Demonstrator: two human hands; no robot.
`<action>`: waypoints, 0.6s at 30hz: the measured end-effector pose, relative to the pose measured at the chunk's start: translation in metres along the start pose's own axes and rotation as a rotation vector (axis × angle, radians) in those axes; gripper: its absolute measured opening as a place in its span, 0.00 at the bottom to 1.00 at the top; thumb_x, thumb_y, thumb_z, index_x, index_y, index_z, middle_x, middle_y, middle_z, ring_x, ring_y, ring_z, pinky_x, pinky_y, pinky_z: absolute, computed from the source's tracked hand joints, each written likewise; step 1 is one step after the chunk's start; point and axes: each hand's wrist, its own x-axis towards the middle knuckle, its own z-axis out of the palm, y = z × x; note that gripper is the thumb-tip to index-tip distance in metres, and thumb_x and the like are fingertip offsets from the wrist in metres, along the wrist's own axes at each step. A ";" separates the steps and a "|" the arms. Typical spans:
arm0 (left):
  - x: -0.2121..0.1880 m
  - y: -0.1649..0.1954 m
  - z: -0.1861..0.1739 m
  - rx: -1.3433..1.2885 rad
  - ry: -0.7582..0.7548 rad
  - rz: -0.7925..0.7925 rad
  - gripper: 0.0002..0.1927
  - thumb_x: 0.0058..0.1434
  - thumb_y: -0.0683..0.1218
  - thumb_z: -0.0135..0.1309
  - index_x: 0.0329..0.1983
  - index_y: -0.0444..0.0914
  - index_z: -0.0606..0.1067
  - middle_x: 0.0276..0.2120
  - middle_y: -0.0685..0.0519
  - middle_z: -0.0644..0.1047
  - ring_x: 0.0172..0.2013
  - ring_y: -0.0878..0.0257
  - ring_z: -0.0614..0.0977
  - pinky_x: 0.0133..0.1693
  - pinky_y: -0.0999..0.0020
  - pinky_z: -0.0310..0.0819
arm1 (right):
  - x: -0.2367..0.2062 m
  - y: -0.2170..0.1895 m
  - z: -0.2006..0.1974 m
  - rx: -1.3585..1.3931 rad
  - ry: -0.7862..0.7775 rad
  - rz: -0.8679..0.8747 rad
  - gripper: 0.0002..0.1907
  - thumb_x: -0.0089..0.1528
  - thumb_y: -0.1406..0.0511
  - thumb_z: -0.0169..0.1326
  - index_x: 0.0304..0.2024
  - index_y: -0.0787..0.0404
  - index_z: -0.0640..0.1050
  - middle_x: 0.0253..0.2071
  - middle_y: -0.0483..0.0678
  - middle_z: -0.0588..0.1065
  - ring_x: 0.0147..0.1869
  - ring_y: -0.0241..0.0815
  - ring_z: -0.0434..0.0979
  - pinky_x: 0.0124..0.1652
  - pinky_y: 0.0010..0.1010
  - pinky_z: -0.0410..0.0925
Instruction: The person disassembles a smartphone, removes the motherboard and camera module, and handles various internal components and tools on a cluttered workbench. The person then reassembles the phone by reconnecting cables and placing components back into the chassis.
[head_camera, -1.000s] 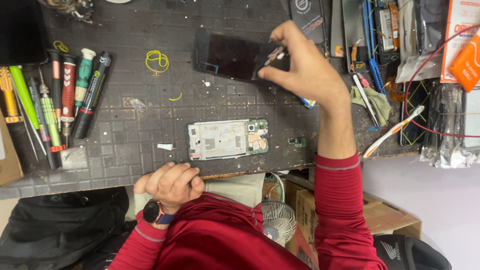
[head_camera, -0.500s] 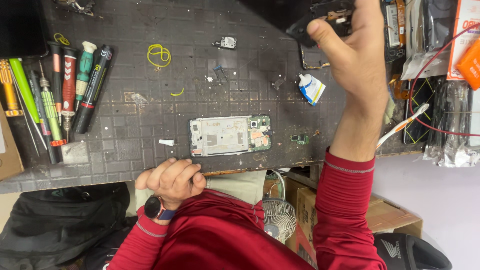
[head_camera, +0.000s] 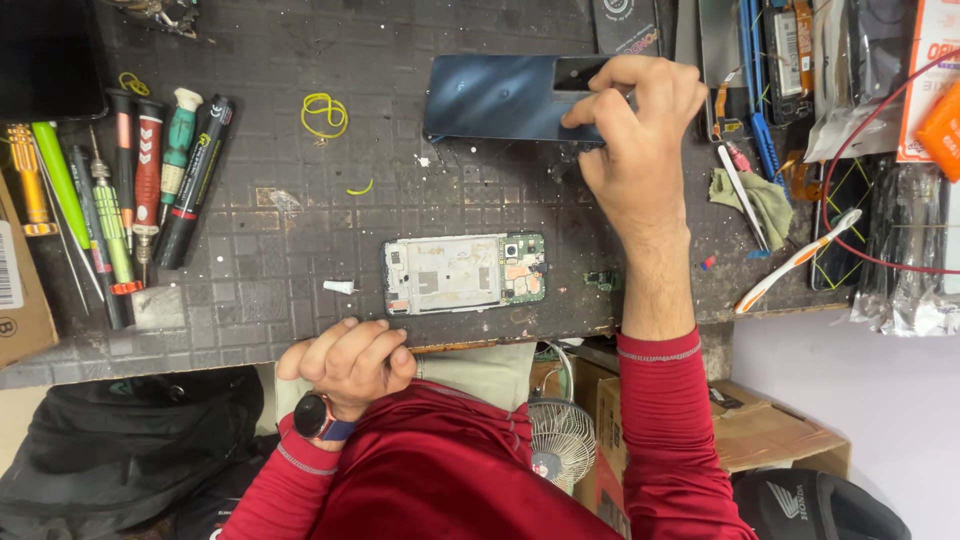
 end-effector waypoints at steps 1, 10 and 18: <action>0.000 0.000 0.000 0.000 -0.008 0.004 0.07 0.66 0.56 0.51 0.35 0.57 0.78 0.39 0.70 0.75 0.47 0.68 0.70 0.53 0.63 0.52 | 0.000 0.001 0.001 -0.004 -0.011 0.014 0.18 0.51 0.79 0.59 0.38 0.54 0.77 0.52 0.43 0.69 0.58 0.48 0.63 0.58 0.39 0.55; -0.002 -0.001 -0.005 0.001 -0.055 0.009 0.05 0.66 0.56 0.52 0.37 0.57 0.78 0.42 0.71 0.76 0.49 0.68 0.71 0.53 0.64 0.52 | 0.009 -0.007 0.007 0.175 -0.063 0.034 0.21 0.57 0.78 0.61 0.50 0.54 0.82 0.51 0.43 0.74 0.59 0.47 0.68 0.58 0.38 0.57; 0.001 0.000 -0.005 0.004 -0.056 0.003 0.06 0.66 0.57 0.52 0.37 0.57 0.78 0.42 0.71 0.76 0.49 0.67 0.71 0.53 0.64 0.52 | 0.001 -0.001 0.008 0.379 0.067 0.190 0.14 0.67 0.77 0.62 0.54 0.61 0.79 0.49 0.48 0.74 0.53 0.43 0.76 0.53 0.31 0.70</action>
